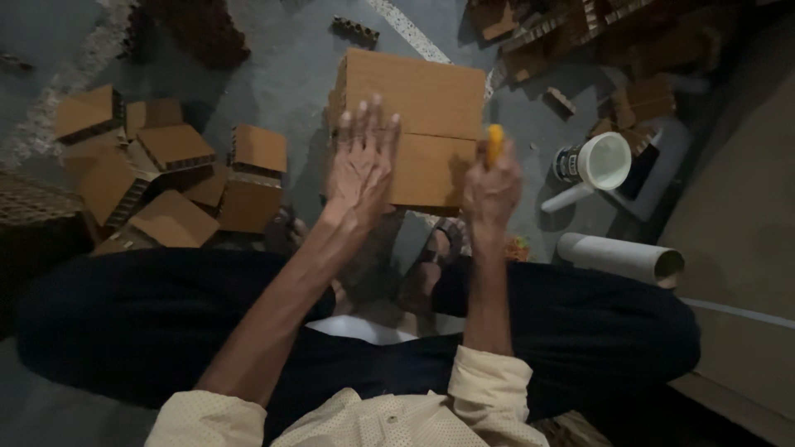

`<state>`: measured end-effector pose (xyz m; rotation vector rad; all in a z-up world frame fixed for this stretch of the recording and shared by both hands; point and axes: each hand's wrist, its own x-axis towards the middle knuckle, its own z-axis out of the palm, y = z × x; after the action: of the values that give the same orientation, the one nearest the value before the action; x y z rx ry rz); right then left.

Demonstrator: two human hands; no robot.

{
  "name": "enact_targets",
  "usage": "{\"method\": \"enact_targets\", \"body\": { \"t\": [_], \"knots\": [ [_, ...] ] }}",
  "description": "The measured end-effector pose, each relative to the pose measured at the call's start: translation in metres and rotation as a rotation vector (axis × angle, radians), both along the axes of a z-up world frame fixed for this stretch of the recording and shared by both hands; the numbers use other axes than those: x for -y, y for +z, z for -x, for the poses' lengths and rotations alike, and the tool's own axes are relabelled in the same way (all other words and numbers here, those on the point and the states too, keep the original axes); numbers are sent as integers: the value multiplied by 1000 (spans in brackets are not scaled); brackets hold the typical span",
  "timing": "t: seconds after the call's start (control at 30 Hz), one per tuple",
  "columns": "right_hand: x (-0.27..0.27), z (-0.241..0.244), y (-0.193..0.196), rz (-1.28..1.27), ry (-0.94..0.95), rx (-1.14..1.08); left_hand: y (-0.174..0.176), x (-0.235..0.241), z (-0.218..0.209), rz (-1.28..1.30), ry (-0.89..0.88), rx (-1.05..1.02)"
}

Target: The person sits on the floor and uses a yellow utility knife to cut rectangular pieces of corrugated cardboard into smaller strips. The person repeatedly slices along the length of each piece, separates the cut strips, and places them aside on the floor.

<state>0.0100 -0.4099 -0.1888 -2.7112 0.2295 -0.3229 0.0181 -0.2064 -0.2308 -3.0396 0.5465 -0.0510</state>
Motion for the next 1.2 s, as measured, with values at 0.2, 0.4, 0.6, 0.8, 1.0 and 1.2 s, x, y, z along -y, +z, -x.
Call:
{"method": "enact_targets", "body": {
  "t": [0.2,0.4,0.6,0.8,1.0,1.2],
  "knots": [
    [-12,-7,44,-180,-185,-390,10,-8,5,159,-81,-88],
    [-42,-30,36,-458,94,-302,26,-10,3,313,-65,-389],
    [-49,-42,21,-279,186,-259,15,-8,5,109,-101,-160],
    [-50,-49,9,-111,278,-82,19,-11,5,183,-90,-236],
    [-51,-53,7,-97,295,-97,23,-10,2,128,-87,-214],
    [-61,-56,23,-111,257,-167,20,-9,3,134,-90,-195]
  ]
}}
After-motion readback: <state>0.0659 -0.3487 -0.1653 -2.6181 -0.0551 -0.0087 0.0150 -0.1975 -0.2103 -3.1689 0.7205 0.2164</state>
